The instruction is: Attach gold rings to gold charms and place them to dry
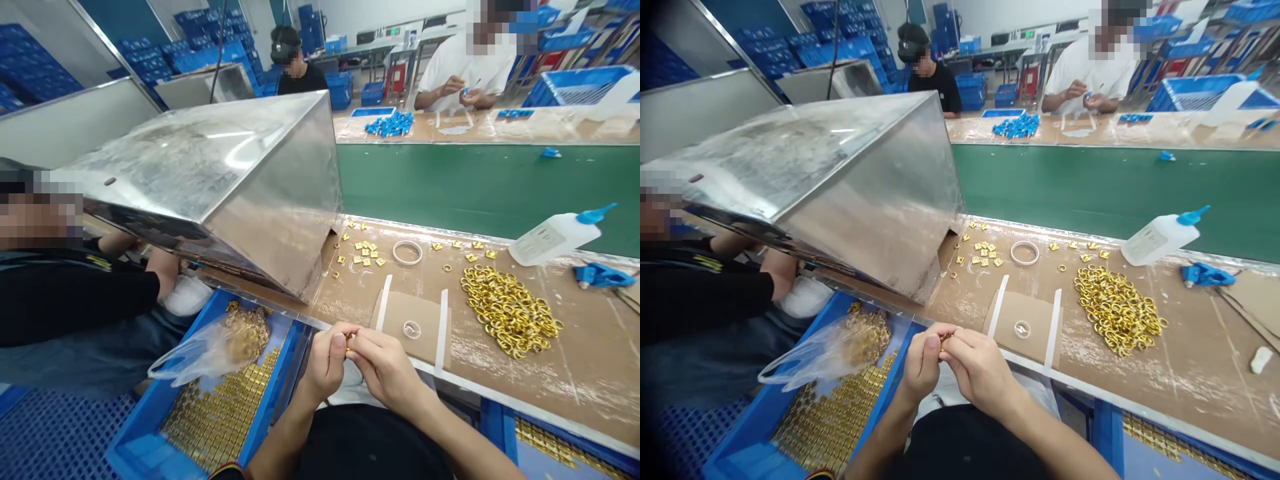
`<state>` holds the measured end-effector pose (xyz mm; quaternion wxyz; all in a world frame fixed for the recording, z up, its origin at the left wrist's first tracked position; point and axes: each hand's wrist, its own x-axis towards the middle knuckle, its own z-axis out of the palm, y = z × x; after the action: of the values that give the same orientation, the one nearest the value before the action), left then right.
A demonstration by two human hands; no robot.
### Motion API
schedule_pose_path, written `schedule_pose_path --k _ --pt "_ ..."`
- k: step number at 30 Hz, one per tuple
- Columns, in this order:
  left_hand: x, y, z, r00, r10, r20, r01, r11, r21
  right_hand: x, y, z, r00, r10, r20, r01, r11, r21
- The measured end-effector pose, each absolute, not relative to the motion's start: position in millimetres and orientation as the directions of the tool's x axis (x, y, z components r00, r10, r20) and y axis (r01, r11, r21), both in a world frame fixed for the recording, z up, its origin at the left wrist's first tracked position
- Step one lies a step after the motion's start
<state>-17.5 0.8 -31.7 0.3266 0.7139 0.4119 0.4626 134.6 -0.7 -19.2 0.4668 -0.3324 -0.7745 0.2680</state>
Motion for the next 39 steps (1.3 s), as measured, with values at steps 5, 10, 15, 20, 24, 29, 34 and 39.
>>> schedule_pose_path --k 5,10,15,20,24,29,34,39 --pt "-23.4 12.6 -59.8 0.044 0.999 -0.004 0.078 0.001 0.997 141.2 -4.1 -29.3 -0.301 0.850 0.433 0.206 0.501 -0.841" --pt "-5.4 73.4 -90.4 0.146 0.907 -0.394 0.025 0.395 0.918 168.9 -18.4 -29.7 -0.196 0.921 0.336 0.175 0.370 -0.912" --pt "27.0 141.4 -107.6 0.094 0.895 -0.437 0.075 0.431 0.899 190.3 -31.4 -40.6 -0.091 0.941 0.327 0.189 0.338 -0.922" --pt "25.3 146.6 -119.8 0.005 0.898 -0.440 0.132 0.436 0.890 210.9 -43.0 -64.8 -0.042 0.959 0.279 0.154 0.282 -0.947" --pt "15.6 116.0 -113.3 0.009 0.932 -0.363 0.140 0.358 0.923 223.0 -50.1 -70.4 -0.004 0.984 0.178 0.147 0.177 -0.973" --pt "5.0 48.7 -77.2 0.220 0.940 -0.261 0.081 0.249 0.965 207.8 -50.1 -70.2 -0.012 0.999 -0.037 0.010 -0.037 -0.999" --pt "-2.0 -14.1 -57.6 0.342 0.931 0.127 -0.006 -0.133 0.991 171.9 -41.5 -87.6 -0.257 0.942 -0.216 -0.247 -0.280 -0.928" --pt "-27.7 -48.2 -66.2 0.079 0.956 0.284 0.194 -0.294 0.936 123.9 -33.7 -95.8 -0.420 0.870 -0.258 -0.264 -0.389 -0.883"
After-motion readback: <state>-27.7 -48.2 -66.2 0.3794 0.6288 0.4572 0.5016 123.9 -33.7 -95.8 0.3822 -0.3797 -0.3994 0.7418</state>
